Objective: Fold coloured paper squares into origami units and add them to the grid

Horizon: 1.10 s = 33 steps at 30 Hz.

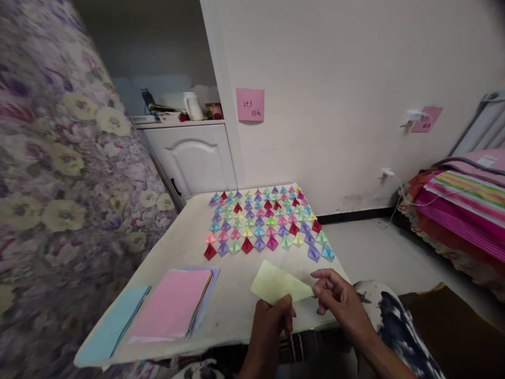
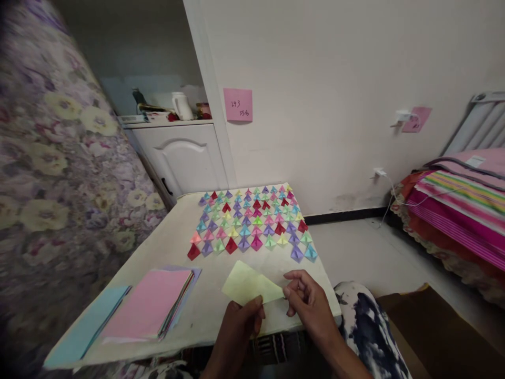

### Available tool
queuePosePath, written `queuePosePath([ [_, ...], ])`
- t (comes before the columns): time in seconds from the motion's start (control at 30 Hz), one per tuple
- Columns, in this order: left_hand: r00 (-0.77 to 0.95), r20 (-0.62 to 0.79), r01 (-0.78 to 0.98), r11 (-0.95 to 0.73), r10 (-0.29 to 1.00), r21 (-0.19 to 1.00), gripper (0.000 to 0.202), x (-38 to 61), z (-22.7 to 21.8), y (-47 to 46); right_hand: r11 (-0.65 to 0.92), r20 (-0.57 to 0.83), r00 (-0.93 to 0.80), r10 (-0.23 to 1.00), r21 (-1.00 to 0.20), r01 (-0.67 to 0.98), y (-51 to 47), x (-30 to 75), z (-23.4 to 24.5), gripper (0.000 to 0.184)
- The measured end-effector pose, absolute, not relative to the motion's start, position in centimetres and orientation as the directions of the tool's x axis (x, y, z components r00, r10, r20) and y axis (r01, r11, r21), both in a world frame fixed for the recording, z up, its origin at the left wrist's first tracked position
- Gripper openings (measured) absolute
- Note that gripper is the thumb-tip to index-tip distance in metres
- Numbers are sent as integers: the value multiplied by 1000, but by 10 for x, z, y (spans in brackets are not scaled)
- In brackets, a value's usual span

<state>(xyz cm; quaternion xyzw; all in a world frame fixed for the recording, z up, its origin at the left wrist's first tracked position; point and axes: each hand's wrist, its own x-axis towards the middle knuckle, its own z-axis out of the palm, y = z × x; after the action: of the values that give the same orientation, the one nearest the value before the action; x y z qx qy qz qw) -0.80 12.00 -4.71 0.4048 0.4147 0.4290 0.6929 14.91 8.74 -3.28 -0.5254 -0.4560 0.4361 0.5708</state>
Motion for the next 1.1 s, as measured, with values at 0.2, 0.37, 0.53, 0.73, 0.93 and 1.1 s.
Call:
queuePosePath([
  [0.2, 296, -244, -244, 320, 923, 915, 38, -10, -52, 121, 55, 57, 219, 974, -998, 14, 86, 160, -32, 30],
  [0.37, 334, -247, -250, 338, 910, 907, 38, -12, -61, 127, 18, 28, 208, 978, -999, 52, 88, 162, -34, 33],
  [0.53, 394, -228, -239, 339, 890, 910, 38, -12, -66, 126, -23, -9, 149, 989, -996, 90, 92, 159, -32, 32],
  [0.73, 482, -235, -121, 329, 844, 936, 38, -5, -72, 120, -82, -89, -130, 987, -995, 61, 99, 156, -32, 31],
  [0.93, 481, -236, -116, 328, 844, 937, 34, -5, -68, 120, -111, -115, -110, 987, -993, 39, 100, 156, -41, 31],
  [1.1, 447, -218, -148, 313, 867, 938, 28, -7, -62, 120, -118, -118, -113, 986, -993, 7, 99, 154, -37, 30],
])
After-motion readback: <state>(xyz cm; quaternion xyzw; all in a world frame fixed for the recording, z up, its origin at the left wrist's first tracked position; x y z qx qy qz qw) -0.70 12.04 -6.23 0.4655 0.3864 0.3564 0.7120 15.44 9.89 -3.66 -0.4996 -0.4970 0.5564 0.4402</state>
